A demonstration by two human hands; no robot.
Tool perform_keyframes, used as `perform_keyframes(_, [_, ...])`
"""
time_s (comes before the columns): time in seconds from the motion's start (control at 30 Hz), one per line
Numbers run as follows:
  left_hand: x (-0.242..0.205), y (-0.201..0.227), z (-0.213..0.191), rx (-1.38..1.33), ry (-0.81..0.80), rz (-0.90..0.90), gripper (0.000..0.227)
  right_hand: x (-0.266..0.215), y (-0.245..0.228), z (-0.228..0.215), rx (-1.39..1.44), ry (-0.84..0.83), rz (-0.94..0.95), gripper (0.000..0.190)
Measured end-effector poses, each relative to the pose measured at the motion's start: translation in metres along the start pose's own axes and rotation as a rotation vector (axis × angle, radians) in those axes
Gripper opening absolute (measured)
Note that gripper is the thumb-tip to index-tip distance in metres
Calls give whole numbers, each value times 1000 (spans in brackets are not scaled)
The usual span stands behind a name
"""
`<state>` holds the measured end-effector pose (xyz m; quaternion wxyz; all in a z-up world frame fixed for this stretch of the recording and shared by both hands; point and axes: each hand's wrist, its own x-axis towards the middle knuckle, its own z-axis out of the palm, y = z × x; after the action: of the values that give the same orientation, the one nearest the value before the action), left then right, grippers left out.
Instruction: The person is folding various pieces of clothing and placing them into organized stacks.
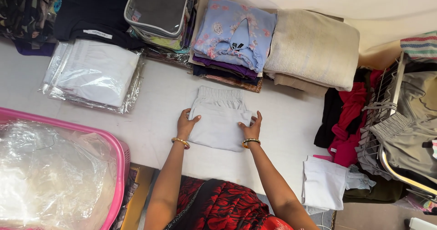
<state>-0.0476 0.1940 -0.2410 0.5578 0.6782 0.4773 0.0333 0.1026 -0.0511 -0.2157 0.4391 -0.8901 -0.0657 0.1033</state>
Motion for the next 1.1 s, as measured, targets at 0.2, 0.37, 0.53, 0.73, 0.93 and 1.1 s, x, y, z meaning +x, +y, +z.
perform_keyframes(0.2, [7,4,5,-144,-109,32,81,12,10,-10,587,-404,497,90])
perform_keyframes(0.37, [-43,53,-17,-260,-346,69,68,4,2,-22,436,-737,290,80])
perform_keyframes(0.53, [-91,135,-60,-278,-467,193,63,-4,-78,-88,455,-811,97,78])
perform_keyframes(0.73, [-78,275,-99,-419,-483,483,63,61,-172,-160,618,-606,-120,65])
perform_keyframes(0.93, [36,379,-91,-530,-478,621,55,182,-229,-141,881,-174,-310,58])
perform_keyframes(1.1, [196,331,-26,-439,-364,655,54,241,-212,-81,508,37,63,67])
